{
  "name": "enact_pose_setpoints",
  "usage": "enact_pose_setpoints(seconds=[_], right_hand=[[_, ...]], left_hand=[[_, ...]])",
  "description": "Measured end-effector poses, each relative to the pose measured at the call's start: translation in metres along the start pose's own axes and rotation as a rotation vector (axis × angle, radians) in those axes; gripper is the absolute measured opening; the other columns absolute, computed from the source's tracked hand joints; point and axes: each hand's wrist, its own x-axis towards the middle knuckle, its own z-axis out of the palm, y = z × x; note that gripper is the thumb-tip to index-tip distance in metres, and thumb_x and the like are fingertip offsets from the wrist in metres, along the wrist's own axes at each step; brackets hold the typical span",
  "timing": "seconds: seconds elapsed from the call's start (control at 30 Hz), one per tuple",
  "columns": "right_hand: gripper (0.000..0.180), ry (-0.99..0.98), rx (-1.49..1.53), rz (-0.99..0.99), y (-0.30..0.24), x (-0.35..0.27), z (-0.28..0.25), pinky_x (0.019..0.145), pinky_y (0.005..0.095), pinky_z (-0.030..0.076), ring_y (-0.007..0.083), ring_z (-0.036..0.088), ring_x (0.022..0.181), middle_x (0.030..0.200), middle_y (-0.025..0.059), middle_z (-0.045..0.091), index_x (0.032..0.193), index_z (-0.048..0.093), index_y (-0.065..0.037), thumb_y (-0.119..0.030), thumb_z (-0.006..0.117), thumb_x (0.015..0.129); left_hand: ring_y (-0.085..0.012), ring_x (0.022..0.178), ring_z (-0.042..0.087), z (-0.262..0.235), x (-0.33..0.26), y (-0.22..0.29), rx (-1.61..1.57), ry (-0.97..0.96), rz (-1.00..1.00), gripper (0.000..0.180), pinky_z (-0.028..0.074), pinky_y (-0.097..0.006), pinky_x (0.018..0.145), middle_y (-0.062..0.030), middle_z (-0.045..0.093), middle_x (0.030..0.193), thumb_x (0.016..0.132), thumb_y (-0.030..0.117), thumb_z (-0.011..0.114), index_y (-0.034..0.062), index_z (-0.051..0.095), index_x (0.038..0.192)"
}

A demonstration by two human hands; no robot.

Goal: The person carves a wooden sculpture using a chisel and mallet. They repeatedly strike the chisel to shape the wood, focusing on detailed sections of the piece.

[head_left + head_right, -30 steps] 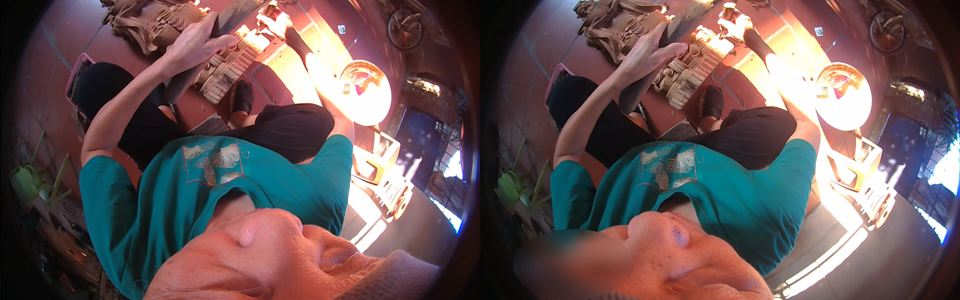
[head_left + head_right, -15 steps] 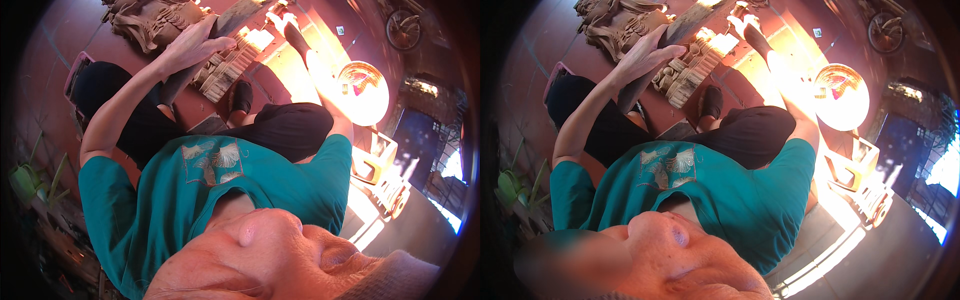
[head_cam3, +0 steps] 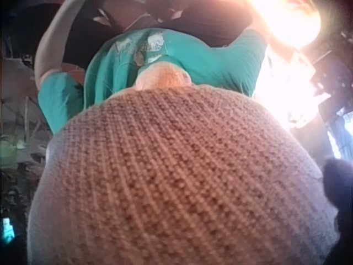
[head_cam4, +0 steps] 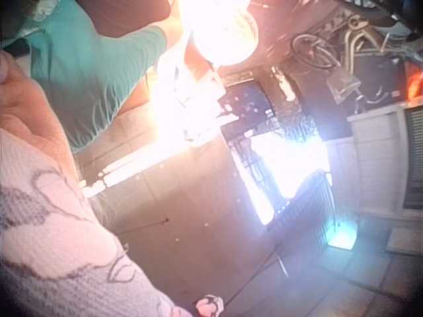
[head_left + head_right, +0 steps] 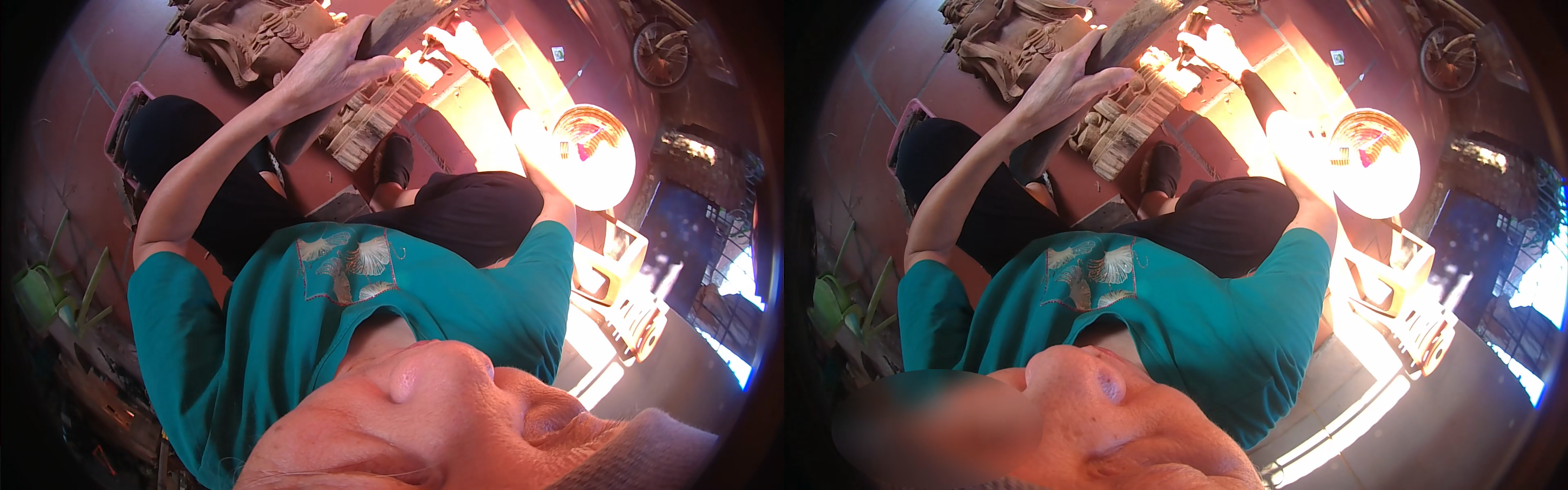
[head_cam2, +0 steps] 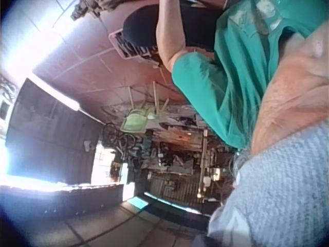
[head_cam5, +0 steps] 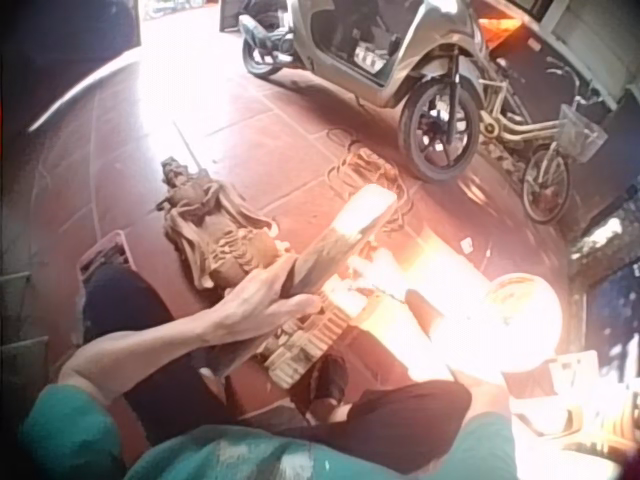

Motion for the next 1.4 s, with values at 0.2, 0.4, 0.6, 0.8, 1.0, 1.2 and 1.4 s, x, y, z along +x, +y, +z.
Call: enact_pose_setpoints(seconds=[0.2, 0.4, 0.6, 0.8, 1.0, 1.2, 1.4], right_hand=[[0.031, 0.007, 0.032, -0.011, 0.005, -0.004, 0.003, 0.081, 0.0308, 0.057, 0.0117, 0.067, 0.078, 0.087, 0.0036, 0.072, 0.112, 0.067, -0.004, -0.027, 0.072, 0.091], [0.032, 0.040, 0.073, -0.026, 0.019, 0.005, 0.005, 0.083, 0.0333, 0.057, 0.0149, 0.072, 0.084, 0.091, 0.0067, 0.075, 0.114, 0.068, -0.006, -0.026, 0.073, 0.091], [0.029, 0.077, -0.191, -0.193, 0.057, 0.025, 0.007, 0.087, 0.0345, 0.052, 0.0150, 0.068, 0.092, 0.100, 0.0061, 0.073, 0.116, 0.067, -0.008, -0.023, 0.072, 0.092], [0.030, 0.019, 0.033, -0.013, 0.008, -0.002, 0.009, 0.088, 0.0332, 0.053, 0.0127, 0.068, 0.094, 0.099, 0.0029, 0.073, 0.113, 0.066, -0.010, -0.029, 0.073, 0.092], [0.030, 0.167, -0.260, -0.256, 0.036, 0.004, 0.003, 0.083, 0.0347, 0.054, 0.0194, 0.069, 0.093, 0.102, 0.0111, 0.073, 0.117, 0.066, -0.006, -0.025, 0.070, 0.094], [0.027, 0.181, -0.114, -0.229, 0.008, -0.021, 0.000, 0.080, 0.0343, 0.054, 0.0197, 0.070, 0.089, 0.100, 0.0105, 0.074, 0.113, 0.067, -0.004, -0.023, 0.070, 0.094], [0.023, 0.044, -0.077, -0.421, 0.026, -0.011, 0.015, 0.077, 0.0323, 0.053, 0.0145, 0.065, 0.082, 0.088, 0.0069, 0.069, 0.107, 0.063, -0.004, -0.021, 0.073, 0.095]], left_hand=[[-0.0203, 0.071, 0.066, -0.005, 0.000, 0.009, -0.070, -0.035, -0.083, 0.066, 0.052, -0.036, 0.067, -0.0127, 0.067, 0.083, 0.092, 0.050, 0.068, -0.0019, 0.052, 0.129], [-0.0224, 0.073, 0.068, 0.002, 0.004, 0.007, 0.010, 0.040, 0.010, 0.068, 0.054, -0.038, 0.068, -0.0134, 0.068, 0.083, 0.092, 0.047, 0.069, -0.0038, 0.050, 0.133], [-0.0361, 0.079, 0.070, 0.006, 0.004, -0.013, 0.157, -0.108, -0.026, 0.063, 0.053, -0.044, 0.073, -0.0211, 0.068, 0.082, 0.092, 0.047, 0.068, -0.0060, 0.052, 0.123], [-0.0289, 0.073, 0.068, 0.004, 0.004, -0.001, 0.090, 0.011, 0.011, 0.062, 0.053, -0.039, 0.072, -0.0163, 0.068, 0.084, 0.093, 0.043, 0.067, -0.0054, 0.050, 0.128], [-0.0186, 0.069, 0.061, -0.005, 0.003, 0.003, -0.032, -0.207, -0.193, 0.062, 0.051, -0.034, 0.067, -0.0108, 0.064, 0.083, 0.093, 0.044, 0.067, -0.0065, 0.052, 0.125], [-0.0187, 0.072, 0.063, -0.007, -0.004, -0.006, -0.033, -0.135, -0.139, 0.061, 0.051, -0.035, 0.068, -0.0126, 0.064, 0.083, 0.092, 0.046, 0.067, -0.0059, 0.055, 0.122], [-0.0214, 0.067, 0.064, -0.003, -0.012, -0.019, -0.034, -0.044, -0.052, 0.058, 0.051, -0.039, 0.066, -0.0152, 0.063, 0.075, 0.091, 0.047, 0.067, -0.0065, 0.057, 0.111]])
